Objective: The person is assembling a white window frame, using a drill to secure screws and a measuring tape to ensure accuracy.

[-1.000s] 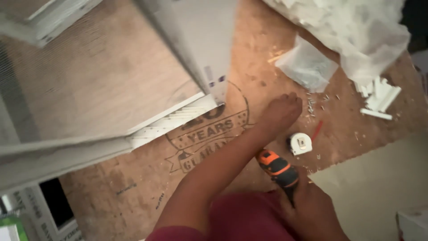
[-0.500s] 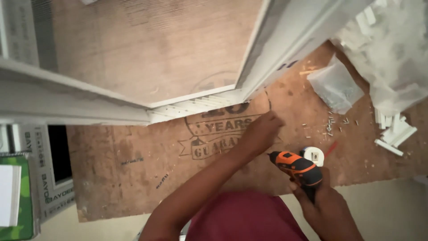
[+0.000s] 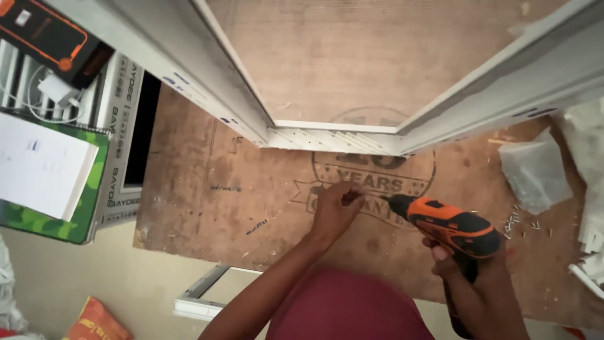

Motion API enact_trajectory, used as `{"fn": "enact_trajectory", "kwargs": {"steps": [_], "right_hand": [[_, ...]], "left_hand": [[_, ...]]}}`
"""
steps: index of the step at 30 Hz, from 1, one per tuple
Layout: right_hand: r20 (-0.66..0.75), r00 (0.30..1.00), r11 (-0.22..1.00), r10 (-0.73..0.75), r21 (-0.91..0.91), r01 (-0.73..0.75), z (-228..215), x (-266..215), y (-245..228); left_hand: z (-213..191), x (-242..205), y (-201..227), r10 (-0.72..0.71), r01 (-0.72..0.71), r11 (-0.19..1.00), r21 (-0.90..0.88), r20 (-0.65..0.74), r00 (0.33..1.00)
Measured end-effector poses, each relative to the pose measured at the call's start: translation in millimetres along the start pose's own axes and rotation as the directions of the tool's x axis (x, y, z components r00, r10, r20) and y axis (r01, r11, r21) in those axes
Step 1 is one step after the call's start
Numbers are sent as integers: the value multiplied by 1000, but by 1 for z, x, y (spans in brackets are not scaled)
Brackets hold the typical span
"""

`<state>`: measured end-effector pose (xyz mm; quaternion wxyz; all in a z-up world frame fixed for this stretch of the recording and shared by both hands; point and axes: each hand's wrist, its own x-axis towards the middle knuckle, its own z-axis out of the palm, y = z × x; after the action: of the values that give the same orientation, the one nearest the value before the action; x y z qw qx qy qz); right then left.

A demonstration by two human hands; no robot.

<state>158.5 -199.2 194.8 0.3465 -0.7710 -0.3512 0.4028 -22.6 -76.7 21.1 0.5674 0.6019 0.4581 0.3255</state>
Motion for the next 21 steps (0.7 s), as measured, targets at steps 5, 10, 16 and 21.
{"fn": "enact_trajectory", "kwargs": {"steps": [5, 10, 16, 21], "right_hand": [[15, 1000, 997, -23, 76, 22, 2, 3, -5], [42, 997, 998, -67, 8, 67, 2, 6, -25], [22, 999, 998, -46, -35, 46, 0, 10, -23], [48, 998, 999, -38, -12, 38, 0, 14, -27]], "left_hand": [[-1, 8, 6, 134, -127, 988, 87, -75, 988], [0, 14, 16, 261, -266, 952, -152, -53, 964], [-7, 15, 23, 344, -346, 938, -28, -57, 937], [-10, 16, 22, 307, -308, 951, -30, -41, 951]]}}
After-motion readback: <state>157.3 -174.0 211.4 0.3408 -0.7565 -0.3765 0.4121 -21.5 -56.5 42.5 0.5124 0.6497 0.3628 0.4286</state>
